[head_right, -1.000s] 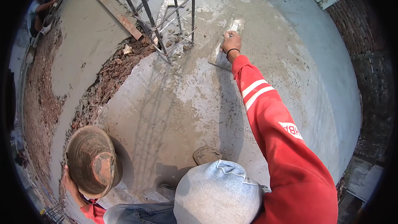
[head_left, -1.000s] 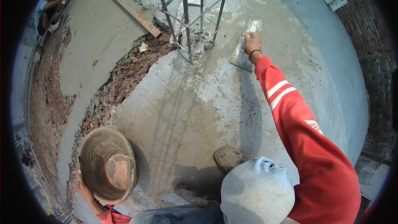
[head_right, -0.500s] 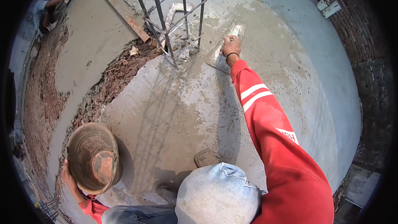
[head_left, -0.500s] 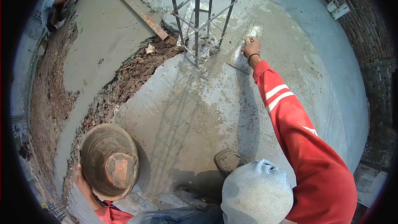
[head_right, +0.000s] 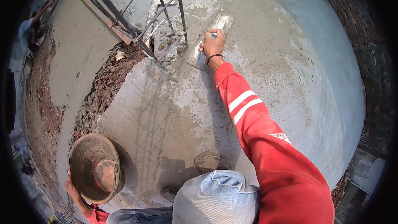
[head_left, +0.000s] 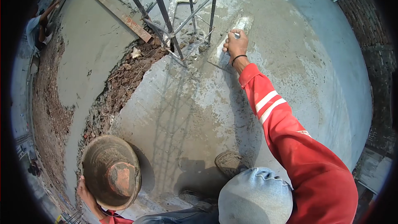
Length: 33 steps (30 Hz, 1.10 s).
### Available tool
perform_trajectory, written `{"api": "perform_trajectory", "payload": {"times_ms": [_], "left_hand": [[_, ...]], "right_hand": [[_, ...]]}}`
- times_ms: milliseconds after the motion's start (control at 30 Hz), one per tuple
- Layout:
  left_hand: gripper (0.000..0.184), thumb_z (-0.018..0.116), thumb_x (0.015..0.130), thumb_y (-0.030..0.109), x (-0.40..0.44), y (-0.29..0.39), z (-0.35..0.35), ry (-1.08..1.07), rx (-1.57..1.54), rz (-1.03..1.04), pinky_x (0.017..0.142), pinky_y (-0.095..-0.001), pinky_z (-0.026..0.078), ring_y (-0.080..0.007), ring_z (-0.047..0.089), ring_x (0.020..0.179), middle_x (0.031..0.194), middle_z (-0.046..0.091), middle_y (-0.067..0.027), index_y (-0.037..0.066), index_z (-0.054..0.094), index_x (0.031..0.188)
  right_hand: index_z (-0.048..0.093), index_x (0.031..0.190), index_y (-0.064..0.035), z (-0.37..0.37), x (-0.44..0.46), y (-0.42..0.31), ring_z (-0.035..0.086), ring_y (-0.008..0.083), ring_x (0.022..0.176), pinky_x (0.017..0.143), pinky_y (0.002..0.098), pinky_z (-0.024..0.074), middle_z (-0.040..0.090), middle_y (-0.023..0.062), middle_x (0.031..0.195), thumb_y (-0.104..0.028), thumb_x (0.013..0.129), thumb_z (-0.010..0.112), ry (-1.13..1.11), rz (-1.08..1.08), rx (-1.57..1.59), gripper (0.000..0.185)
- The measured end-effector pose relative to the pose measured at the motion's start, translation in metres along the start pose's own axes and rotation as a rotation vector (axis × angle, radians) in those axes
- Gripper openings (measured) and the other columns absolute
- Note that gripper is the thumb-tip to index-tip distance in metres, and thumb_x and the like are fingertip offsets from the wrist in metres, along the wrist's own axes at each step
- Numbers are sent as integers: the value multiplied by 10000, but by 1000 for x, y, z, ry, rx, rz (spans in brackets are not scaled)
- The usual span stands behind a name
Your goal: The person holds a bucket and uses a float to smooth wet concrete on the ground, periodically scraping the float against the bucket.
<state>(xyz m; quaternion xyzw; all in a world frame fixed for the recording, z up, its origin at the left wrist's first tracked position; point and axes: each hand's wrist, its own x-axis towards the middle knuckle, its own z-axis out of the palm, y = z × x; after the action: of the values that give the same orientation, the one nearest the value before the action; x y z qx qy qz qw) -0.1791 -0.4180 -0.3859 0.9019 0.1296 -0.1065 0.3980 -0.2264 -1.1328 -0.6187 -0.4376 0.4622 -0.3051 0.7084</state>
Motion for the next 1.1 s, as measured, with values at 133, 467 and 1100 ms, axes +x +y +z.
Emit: {"api": "perform_trajectory", "payload": {"times_ms": [133, 467, 1100], "left_hand": [[491, 572, 992, 414, -20, 28, 22, 22, -8, -19, 795, -271, 482, -129, 626, 872, 1000, 711, -76, -54, 707, 1052], [497, 568, 995, 389, -28, -26, 2, 291, 21, 42, 805, -284, 480, -148, 611, 871, 1015, 691, -92, -91, 679, 1065], [404, 604, 985, 372, -18, 12, 20, 206, -37, 96, 690, -231, 467, -85, 585, 762, 881, 687, -18, -16, 713, 960]], "right_hand": [[504, 1050, -39, 3, 67, -19, 534, 155, 458, 356, 305, 414, 539, 92, 652, -39, 911, 542, 36, -98, -30, 144], [510, 1025, -36, -9, 113, -26, 519, 149, 477, 384, 291, 431, 535, 81, 656, -26, 923, 527, 69, -141, -87, 104], [519, 1030, -60, -78, 2, -10, 509, 143, 435, 353, 304, 408, 507, 52, 611, -45, 919, 541, -65, -42, -289, 114]]}}
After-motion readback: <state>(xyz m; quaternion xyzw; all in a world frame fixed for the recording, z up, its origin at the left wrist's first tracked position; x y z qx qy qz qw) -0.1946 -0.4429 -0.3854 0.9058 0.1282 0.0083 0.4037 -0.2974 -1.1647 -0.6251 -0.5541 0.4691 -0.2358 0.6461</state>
